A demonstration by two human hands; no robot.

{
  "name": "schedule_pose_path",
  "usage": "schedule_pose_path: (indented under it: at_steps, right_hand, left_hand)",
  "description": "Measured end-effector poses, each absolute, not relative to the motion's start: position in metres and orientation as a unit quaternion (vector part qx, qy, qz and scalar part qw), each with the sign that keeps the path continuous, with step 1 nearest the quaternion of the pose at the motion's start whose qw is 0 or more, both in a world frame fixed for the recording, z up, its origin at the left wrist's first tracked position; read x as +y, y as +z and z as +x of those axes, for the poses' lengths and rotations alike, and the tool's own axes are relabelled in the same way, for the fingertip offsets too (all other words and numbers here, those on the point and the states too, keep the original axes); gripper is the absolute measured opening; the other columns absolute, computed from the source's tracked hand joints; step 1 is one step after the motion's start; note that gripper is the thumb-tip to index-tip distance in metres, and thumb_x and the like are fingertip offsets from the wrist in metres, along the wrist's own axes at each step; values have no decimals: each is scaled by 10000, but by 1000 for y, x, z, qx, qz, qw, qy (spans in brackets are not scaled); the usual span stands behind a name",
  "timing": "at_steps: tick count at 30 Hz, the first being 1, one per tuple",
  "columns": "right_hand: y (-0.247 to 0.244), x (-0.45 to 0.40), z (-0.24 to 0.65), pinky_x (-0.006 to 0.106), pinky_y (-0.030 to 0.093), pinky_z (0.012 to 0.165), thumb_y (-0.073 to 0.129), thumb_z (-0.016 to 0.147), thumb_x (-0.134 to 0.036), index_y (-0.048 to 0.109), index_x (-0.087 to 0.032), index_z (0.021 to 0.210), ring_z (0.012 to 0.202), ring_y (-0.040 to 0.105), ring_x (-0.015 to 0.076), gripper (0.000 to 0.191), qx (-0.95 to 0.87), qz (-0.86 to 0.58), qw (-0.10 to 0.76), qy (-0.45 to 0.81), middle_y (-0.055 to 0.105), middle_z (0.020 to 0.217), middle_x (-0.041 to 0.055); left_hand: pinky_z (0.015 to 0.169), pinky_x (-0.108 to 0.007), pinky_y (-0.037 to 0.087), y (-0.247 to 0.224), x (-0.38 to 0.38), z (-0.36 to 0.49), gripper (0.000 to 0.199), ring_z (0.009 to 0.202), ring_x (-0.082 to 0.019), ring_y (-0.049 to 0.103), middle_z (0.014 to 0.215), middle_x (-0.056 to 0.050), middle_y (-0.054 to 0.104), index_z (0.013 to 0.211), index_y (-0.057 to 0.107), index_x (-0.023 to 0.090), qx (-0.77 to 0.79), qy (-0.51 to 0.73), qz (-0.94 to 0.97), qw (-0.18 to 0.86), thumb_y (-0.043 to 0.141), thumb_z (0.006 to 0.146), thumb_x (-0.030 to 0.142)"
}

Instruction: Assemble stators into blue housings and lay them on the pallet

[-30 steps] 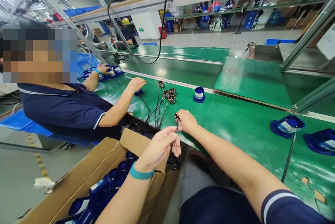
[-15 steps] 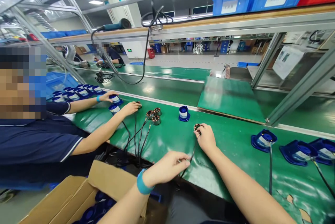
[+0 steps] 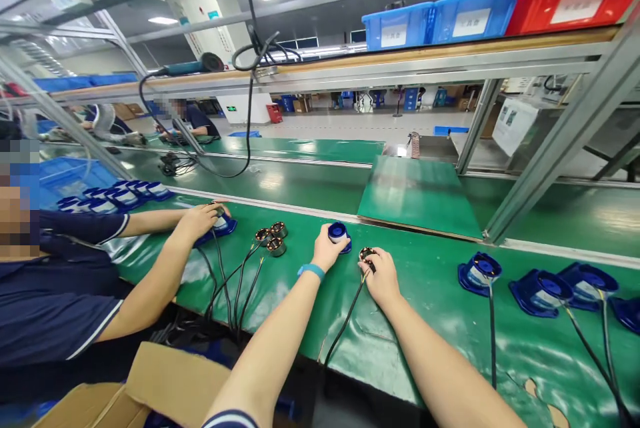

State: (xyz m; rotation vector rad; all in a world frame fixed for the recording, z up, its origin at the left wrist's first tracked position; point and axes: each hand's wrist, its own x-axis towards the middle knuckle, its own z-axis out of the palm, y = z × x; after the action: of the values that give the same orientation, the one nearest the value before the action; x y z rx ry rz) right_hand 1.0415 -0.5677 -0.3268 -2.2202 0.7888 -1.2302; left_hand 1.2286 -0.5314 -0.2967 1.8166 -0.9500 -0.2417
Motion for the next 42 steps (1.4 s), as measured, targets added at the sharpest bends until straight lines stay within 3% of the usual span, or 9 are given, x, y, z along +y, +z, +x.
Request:
schedule_pose_path:
  at_steps: [2,4,8,11,17,24,27,33,42]
  right_hand:
    - [-309,-556,1033,465,498,975,581,948,-332,666,-208,917,1099,573,275,154,271,-788,232,-501,642,1150,132]
    - [-291,-541,1027,459,491,1000,582,956,-363,652,-202,1082,1142,576,271,216,241,-780,234,-528,635,1207,137]
    - [-271,-516,1026,452,493,1011,576,954,-381,533,-177,1372,1145,595,274,467,203,-832,238,-458,634,1266,150]
    - [-270,-512,1033,455,506,970,560,942,-351,633,-169,1255,1075,616,283,369,211,-873,204,-388,677,1197,142]
    - [-258,-487,1034,435,512,870,564,893,-386,699,-194,1147,961,640,276,346,227,-922,146,-279,720,1110,117]
    - [-276,-495,1022,484,467,712,518,851,-687,728,-229,1166,887,655,345,594,353,-887,85,-284,711,950,213]
    - [-279,-492,1019,495,482,701,504,818,-737,736,-233,1136,829,659,351,639,372,-871,92,-309,718,897,189]
    - [-265,-466,1032,429,514,822,504,891,-598,721,-168,1097,904,668,295,523,316,-887,96,-324,736,1017,150]
    - [-263,-466,1010,419,512,863,613,874,-459,691,-203,1141,940,670,267,378,290,-887,140,-331,737,1061,93]
  left_hand:
    - [908,-381,518,-310,-510,1202,554,987,-235,672,1072,-92,692,1143,507,176,-389,-88,758,516,806,697,309]
    - [855,-365,521,-321,-486,1176,565,957,-234,677,1058,-88,695,1160,488,188,-385,-91,755,523,802,713,331]
    - [842,-360,513,-331,-452,1141,427,956,-230,684,1075,-79,703,1164,489,216,-395,-101,741,533,711,808,295]
    - [893,-384,503,-327,-439,1132,321,1007,-233,676,1094,-84,698,1151,504,218,-403,-86,746,523,628,855,225]
    - [929,-410,502,-317,-404,1127,444,1051,-266,653,1118,-97,687,1166,544,217,-392,-75,765,506,739,770,260]
    - [866,-435,514,-337,-413,1126,564,1028,-307,666,1101,-108,696,1220,537,199,-459,-78,760,454,772,762,427]
    - [845,-434,515,-334,-413,1120,515,1027,-314,664,1094,-114,698,1197,543,197,-470,-67,762,441,744,790,440]
    - [891,-431,505,-324,-390,1130,512,1048,-301,639,1129,-122,669,1193,518,179,-464,-42,772,433,766,770,327]
    - [902,-448,507,-329,-395,1123,374,1041,-286,616,1079,-113,639,1107,515,186,-489,-1,736,468,711,791,219]
